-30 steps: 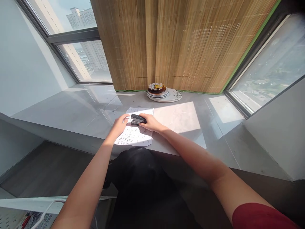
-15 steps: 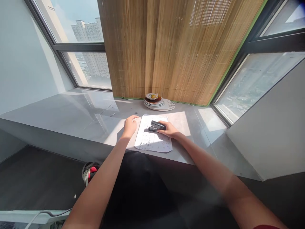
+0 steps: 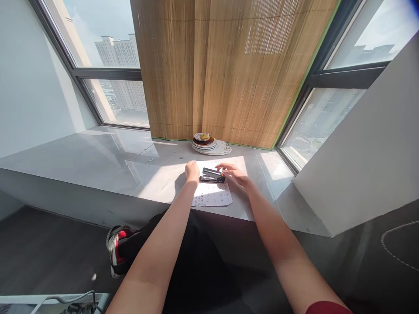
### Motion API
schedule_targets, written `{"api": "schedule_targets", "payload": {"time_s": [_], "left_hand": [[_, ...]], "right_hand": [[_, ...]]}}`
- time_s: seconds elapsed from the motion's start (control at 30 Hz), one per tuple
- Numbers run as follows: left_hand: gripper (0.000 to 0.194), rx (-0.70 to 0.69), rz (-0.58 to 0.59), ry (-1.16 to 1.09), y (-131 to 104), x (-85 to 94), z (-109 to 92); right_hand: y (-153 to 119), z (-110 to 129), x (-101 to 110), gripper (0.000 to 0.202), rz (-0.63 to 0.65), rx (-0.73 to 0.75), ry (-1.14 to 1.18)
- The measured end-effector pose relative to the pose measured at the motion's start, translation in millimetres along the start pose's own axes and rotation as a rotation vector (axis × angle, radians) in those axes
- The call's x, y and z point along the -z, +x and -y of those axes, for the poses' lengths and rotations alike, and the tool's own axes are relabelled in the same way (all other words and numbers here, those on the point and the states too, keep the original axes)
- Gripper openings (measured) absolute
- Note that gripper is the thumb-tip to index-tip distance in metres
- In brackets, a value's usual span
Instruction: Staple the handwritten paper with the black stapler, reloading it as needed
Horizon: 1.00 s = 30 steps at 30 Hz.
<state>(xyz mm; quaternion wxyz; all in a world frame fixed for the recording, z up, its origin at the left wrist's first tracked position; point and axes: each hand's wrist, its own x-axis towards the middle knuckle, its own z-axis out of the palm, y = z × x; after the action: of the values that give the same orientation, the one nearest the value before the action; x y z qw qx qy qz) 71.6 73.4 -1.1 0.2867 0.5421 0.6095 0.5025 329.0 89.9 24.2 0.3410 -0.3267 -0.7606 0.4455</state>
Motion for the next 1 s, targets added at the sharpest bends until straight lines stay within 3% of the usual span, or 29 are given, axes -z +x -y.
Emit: {"api": "schedule_targets", "payload": {"time_s": [0.1,0.3,0.57,0.7,0.77,0.93,1.0], "left_hand": [[0.036,0.187,-0.142,-0.262,-10.6,-8.6,-6.4],[0.036,0.303,-0.161,-0.592,-22.2,0.1,-11.6],[0.043,0.362,-0.176,-0.722,-23.6,5.1,-14.6],[0.048,0.399,-0.194,-0.772,-24.7,10.2,-17.8],[0.049,0.409,-0.198,-0.810,-25.2,13.4,-20.1],[0.050,0.448,-0.207,-0.912,-25.9,17.7,-25.4],[0.052,0.483,-0.196,-0.951,-26.3,18.2,-26.8]], "right_hand": [[-2.4,-6.0,8.8,0.038,0.060,-0.078,0.087],[-4.3,-5.6,9.8,0.034,0.101,-0.070,0.085],[1.8,-2.7,4.0,0.039,0.121,0.022,-0.011],[2.4,0.8,1.2,0.031,0.028,0.116,-0.110],[3.7,2.4,-5.5,0.032,-0.013,0.142,-0.176],[10.8,1.4,-29.9,0.027,0.038,0.191,-0.299],[12.1,-0.4,-35.9,0.029,-0.047,0.256,-0.270]]}}
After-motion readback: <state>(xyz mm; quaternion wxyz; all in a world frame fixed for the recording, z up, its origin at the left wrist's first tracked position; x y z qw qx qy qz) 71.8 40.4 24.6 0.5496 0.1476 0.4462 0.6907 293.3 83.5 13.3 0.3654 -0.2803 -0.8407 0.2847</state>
